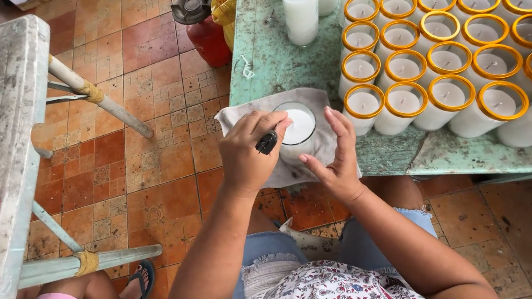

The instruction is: Cleaning excess wax from the rims of candle jars using a knife and a cloth to prepare them for packaging.

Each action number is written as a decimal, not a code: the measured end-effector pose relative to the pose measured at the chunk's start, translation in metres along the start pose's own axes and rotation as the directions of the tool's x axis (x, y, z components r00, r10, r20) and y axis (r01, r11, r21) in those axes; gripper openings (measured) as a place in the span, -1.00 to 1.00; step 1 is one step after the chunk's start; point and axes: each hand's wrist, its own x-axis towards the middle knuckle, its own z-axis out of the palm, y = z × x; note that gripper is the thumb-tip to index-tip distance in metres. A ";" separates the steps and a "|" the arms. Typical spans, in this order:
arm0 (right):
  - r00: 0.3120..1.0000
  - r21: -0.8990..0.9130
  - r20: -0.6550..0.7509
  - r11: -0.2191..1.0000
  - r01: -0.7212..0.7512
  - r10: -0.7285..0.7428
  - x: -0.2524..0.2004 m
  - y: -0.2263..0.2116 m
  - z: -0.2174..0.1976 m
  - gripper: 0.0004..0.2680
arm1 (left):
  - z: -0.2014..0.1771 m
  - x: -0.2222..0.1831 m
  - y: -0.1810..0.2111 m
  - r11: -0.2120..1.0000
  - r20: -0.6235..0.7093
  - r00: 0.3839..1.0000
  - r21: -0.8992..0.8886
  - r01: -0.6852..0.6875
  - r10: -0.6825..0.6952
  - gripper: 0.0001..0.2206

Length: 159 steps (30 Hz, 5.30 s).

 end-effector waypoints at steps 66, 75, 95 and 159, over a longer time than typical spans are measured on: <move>0.903 -0.620 0.370 0.665 0.417 -0.221 0.044 -0.028 -0.015 -0.72 | -0.083 -0.075 -0.019 0.624 0.008 0.921 -0.734 0.269 -0.388 -0.84; 0.961 -0.208 0.248 0.962 0.176 -0.122 0.046 -0.035 -0.027 -0.63 | -0.081 -0.079 -0.021 0.602 0.003 0.908 -0.748 0.279 -0.418 -0.84; 0.980 0.124 0.139 0.979 -0.162 0.144 0.012 0.002 0.013 -0.18 | -0.082 -0.085 -0.025 0.695 -0.104 0.870 -0.649 0.309 -0.483 -0.87; 0.927 0.095 0.073 0.922 -0.374 0.369 0.004 0.054 0.029 -0.18 | 0.014 -0.164 -0.160 0.623 0.163 0.602 0.149 0.768 -0.782 -0.87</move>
